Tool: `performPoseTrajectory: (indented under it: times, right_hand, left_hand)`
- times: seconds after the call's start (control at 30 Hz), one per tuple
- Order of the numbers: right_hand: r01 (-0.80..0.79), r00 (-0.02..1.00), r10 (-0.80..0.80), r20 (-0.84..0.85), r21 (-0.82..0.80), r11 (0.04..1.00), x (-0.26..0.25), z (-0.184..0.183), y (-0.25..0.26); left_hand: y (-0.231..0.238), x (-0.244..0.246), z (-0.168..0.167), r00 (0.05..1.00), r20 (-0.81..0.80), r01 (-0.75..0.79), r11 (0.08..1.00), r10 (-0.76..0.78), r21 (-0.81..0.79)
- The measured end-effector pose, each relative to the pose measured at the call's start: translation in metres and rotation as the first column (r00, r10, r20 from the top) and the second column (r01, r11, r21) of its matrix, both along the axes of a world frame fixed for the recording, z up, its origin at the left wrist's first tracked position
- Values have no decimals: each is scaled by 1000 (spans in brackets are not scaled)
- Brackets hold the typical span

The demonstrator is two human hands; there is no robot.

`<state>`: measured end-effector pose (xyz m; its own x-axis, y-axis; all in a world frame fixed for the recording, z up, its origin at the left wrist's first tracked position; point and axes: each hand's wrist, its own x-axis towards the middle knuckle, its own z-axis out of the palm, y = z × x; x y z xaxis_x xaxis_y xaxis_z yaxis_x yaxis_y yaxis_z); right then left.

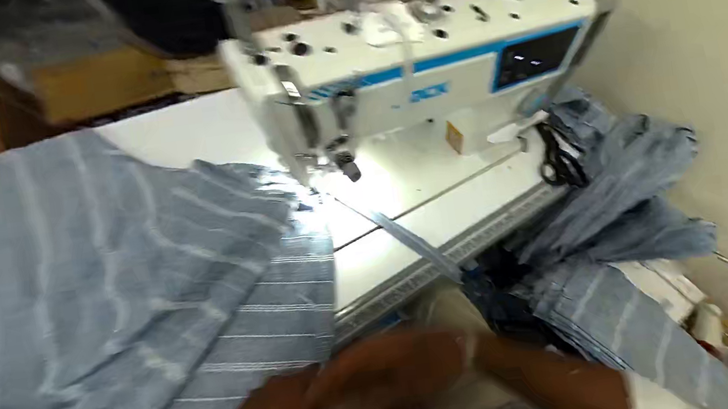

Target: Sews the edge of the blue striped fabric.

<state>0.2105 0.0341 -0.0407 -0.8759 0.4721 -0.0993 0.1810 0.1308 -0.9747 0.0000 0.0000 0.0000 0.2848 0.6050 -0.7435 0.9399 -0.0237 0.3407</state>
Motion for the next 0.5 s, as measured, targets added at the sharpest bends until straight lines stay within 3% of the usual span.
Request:
performPoseTrajectory:
  times: [0.03, 0.07, 0.13, 0.2, 0.27, 0.33, 0.43, 0.5]
  right_hand:
    - [260, 945, -296, 138, 231, 938, 33, -8, 29]
    - [379, 822, -513, 247, 435, 817, 58, -12, 61]
    - [419, 641, -709, 293, 641, 643, 85, -19, 109]
    - [414, 637, -718, 282, 660, 627, 68, -18, 119]
    - [409, 694, -661, 285, 599, 688, 27, -19, 114]
    - [382, 682, -643, 348, 580, 719, -10, -18, 113]
    - [281, 633, -662, 402, 678, 680, -33, -19, 122]
    - [135, 735, -590, 335, 779, 612, -45, -21, 118]
  left_hand:
    - [-7, 4, -8, 998, 47, -51, 999, 52, -14]
    - [-15, 8, -21, 991, 102, -89, 996, 86, 21]
    - [-22, 22, -31, 971, 206, -133, 990, 123, 37]
    - [-21, 42, -25, 963, 240, -129, 991, 121, 20]
    - [-18, 60, -15, 971, 216, -101, 995, 99, -4]
    - [-17, 72, -9, 979, 187, -76, 997, 75, 0]
    - [-14, 80, -1, 986, 158, -50, 998, 54, -28]
    - [-6, 81, 6, 990, 132, -35, 993, 50, -116]
